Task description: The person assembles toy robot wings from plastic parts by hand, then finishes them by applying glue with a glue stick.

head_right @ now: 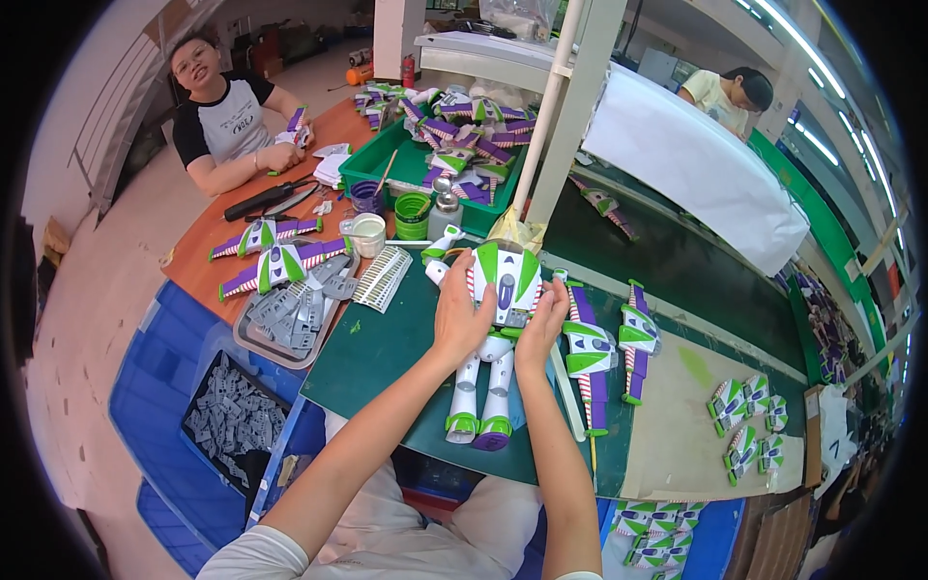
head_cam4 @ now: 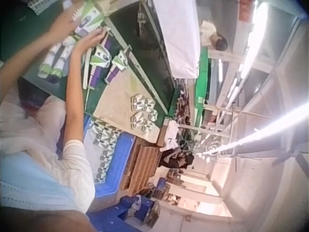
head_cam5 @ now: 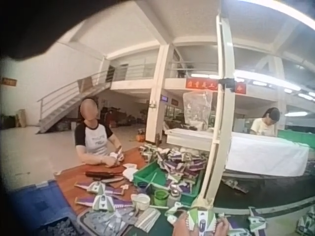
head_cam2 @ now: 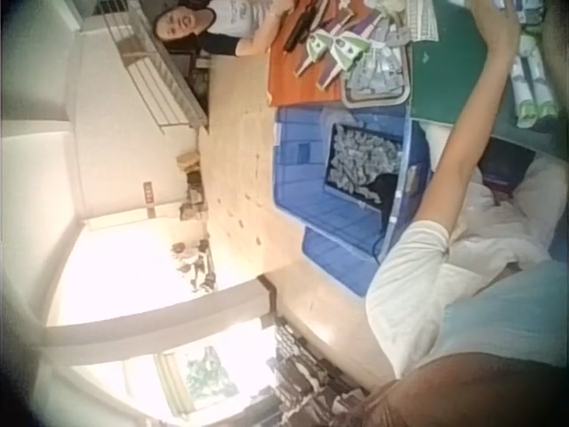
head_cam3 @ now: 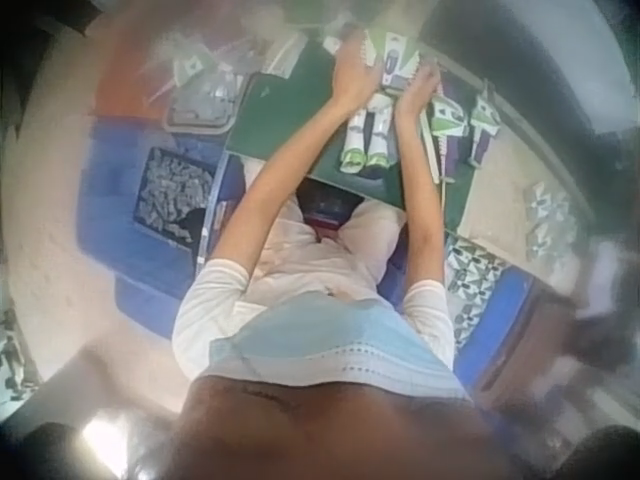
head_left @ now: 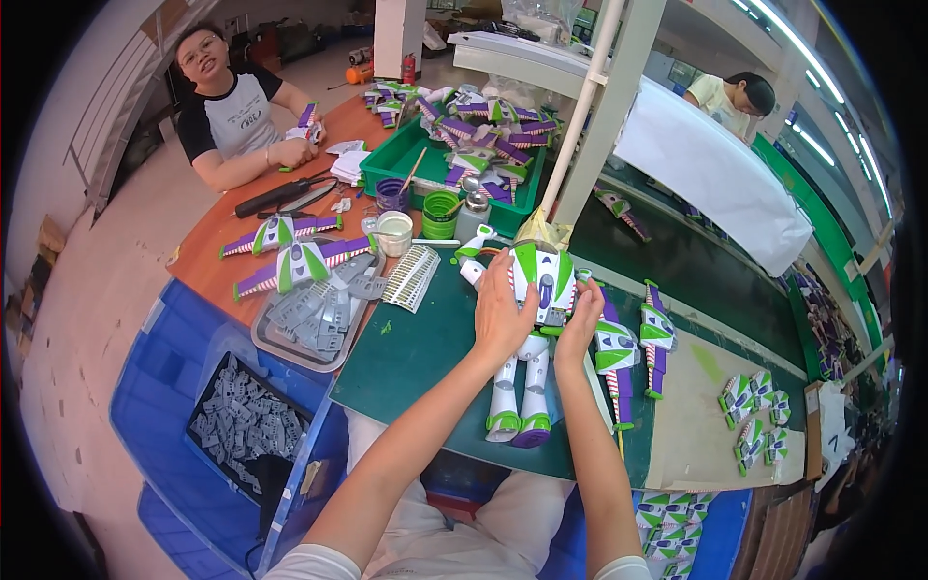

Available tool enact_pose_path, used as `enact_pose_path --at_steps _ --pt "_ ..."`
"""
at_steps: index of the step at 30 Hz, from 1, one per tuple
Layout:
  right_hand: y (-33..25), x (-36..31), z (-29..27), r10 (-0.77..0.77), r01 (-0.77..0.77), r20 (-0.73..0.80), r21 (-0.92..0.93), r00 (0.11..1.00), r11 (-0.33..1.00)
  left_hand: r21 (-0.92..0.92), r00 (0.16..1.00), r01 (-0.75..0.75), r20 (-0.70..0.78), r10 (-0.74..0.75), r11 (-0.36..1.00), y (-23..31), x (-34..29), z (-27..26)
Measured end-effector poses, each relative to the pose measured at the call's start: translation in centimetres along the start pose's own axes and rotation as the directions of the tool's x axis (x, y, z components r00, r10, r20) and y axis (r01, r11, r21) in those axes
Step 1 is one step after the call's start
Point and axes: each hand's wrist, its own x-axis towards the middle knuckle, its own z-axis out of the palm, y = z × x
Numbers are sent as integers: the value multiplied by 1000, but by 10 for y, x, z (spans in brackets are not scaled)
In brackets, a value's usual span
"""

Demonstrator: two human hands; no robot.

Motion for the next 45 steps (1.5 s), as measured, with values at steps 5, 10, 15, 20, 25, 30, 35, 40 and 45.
enact_pose_path --at_steps 5,10,15,20,25,30,35,40,45 --pt "0 5 1 3 11 72 -195 997 981 216 993 -113 65 101 970 1 4 -1" --pt "-2 19 -5 66 35 180 -509 981 860 220 995 -90 67 77 971 4 8 1" --pt "-7 15 -5 128 -52 117 -504 985 862 64 996 -85 25 84 994 12 -5 0" --pt "-25 -3 -29 144 -113 135 -215 980 970 -450 997 77 57 -57 890 43 -39 -8" --pt "-91 -44 -45 102 -101 186 -15 977 995 -692 987 120 161 -9 712 77 -60 -38" --pt "-99 -65 -68 -80 68 167 78 983 995 -801 935 306 354 -5 514 108 -68 -53" --pt "-90 -84 -87 -209 208 109 19 972 978 -695 913 368 394 -101 618 117 -79 -53" --pt "-96 -107 -105 -233 241 90 -98 968 966 -710 906 422 355 -231 563 122 -88 -38" --pt "-123 -126 -127 -37 37 -35 -7 999 999 -629 818 564 515 -255 535 140 -106 -24"
